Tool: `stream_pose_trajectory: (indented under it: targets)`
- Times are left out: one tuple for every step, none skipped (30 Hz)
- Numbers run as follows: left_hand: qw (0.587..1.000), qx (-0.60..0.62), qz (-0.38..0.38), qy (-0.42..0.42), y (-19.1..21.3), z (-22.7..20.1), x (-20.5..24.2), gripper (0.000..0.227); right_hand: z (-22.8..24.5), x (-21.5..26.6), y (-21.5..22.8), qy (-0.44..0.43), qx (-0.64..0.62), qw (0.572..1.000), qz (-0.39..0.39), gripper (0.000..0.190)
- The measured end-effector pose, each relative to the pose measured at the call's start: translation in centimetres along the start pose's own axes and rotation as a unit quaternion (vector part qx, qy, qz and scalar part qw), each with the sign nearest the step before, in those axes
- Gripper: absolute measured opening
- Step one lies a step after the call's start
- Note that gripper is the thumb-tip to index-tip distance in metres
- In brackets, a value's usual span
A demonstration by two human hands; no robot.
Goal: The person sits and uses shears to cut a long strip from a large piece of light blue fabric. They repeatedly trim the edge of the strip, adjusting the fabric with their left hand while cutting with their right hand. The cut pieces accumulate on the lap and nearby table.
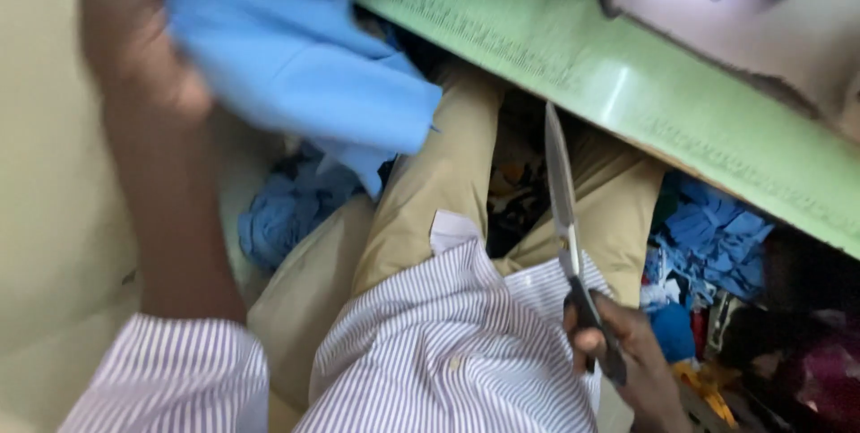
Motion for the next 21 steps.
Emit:
stream_pose_trajectory:
  targets:
    - [0.979, -0.159, 0.065, -0.108, 0.6, -2.9, 2.7, 0.016, -0.9, 0.3, 0.1, -0.019, -0.037, 0.999, 0.011, 0.047]
    - [0.918, -0.311, 0.122, -0.214, 1.4, -5.3, 5.5, 0.056, -1.8, 0.6, 0.1, -0.037, -0.073, 0.996, 0.022, 0.045]
    - [0.918, -0.307, 0.123, -0.216, 3.7, -3.4, 6.3, 0.056, -1.9, 0.7, 0.0, -0.034, -0.072, 0.997, 0.019, 0.045]
    - [0.949, -0.239, 0.202, -0.046, 6.0, 0.0, 7.1, 0.035, -2.1, 0.8, -0.2, -0.052, -0.073, 0.996, 0.023, 0.048]
    - [0.941, -0.160, 0.267, 0.130, 8.2, 3.6, 8.7, 0.025, -2.4, 0.7, -0.2, -0.070, -0.070, 0.995, 0.030, 0.051]
    - [0.943, -0.155, 0.265, 0.129, 6.1, 3.0, 9.7, 0.025, -2.5, 0.3, 0.0, -0.067, -0.065, 0.995, 0.030, 0.051]
    - [0.889, -0.196, 0.409, 0.064, 3.8, 1.9, 11.9, 0.022, -2.5, -0.2, 0.0, -0.052, -0.067, 0.996, 0.036, 0.051]
    - [0.809, -0.232, 0.540, -0.003, 1.9, 0.9, 14.4, 0.028, -2.6, -0.5, -0.2, -0.038, -0.069, 0.996, 0.042, 0.051]
    - [0.817, -0.243, 0.523, 0.008, 1.5, 1.0, 14.6, 0.028, -2.1, -0.8, -0.2, -0.045, -0.068, 0.995, 0.065, 0.051]
    - [0.822, -0.266, 0.503, 0.013, 1.2, 1.2, 14.5, 0.024, -1.2, -1.1, -0.2, 0.000, -0.030, 0.997, 0.077, 0.049]
    - [0.826, -0.294, 0.480, 0.024, 1.2, 1.4, 14.5, 0.023, -0.4, -1.3, -0.4, 0.042, 0.004, 0.995, 0.095, 0.048]
    - [0.832, -0.308, 0.460, 0.042, 1.6, 1.0, 15.1, 0.023, 0.1, -1.0, -0.6, 0.031, 0.001, 0.992, 0.123, 0.048]
    - [0.845, -0.282, 0.455, 0.000, 1.2, 0.6, 15.2, 0.024, 0.2, -0.8, -1.0, 0.013, 0.022, 0.992, 0.121, 0.040]
    - [0.855, -0.255, 0.450, -0.044, 0.8, 0.2, 15.2, 0.024, 0.1, -0.8, -1.2, -0.005, 0.045, 0.992, 0.118, 0.033]
    - [0.855, -0.261, 0.447, -0.040, 1.0, 0.5, 15.3, 0.024, 0.0, -0.5, -1.8, -0.008, 0.041, 0.991, 0.124, 0.033]
    - [0.846, -0.327, 0.401, -0.129, 1.1, 0.2, 15.0, 0.026, -0.4, -0.1, -2.3, -0.056, 0.018, 0.988, 0.141, 0.035]
    - [0.824, -0.386, 0.351, -0.221, 1.1, -0.1, 14.7, 0.030, -0.6, 0.1, -2.8, -0.101, -0.004, 0.983, 0.155, 0.037]
    - [0.823, -0.390, 0.349, -0.221, 1.1, 0.3, 14.5, 0.030, -1.0, 0.2, -3.6, -0.100, -0.005, 0.982, 0.158, 0.037]
    - [0.791, -0.424, 0.304, -0.320, 1.2, 0.1, 14.5, 0.028, -1.3, 0.5, -4.3, -0.116, -0.049, 0.977, 0.174, 0.036]
    - [0.746, -0.452, 0.258, -0.416, 1.2, -0.1, 14.7, 0.030, -1.5, 0.9, -5.0, -0.132, -0.092, 0.969, 0.190, 0.036]
    - [0.745, -0.452, 0.258, -0.418, 0.8, -0.7, 15.0, 0.030, -1.2, 1.2, -5.6, -0.130, -0.093, 0.969, 0.190, 0.036]
Point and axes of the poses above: each hand's wrist, its own x-axis away from the middle knuckle, its own y-axis out of the back of the hand, z = x × y, the point moved 5 cm from there along -x, towards the middle knuckle, and after that the axes turned 13 degrees about -z, right-handed, at the moved point
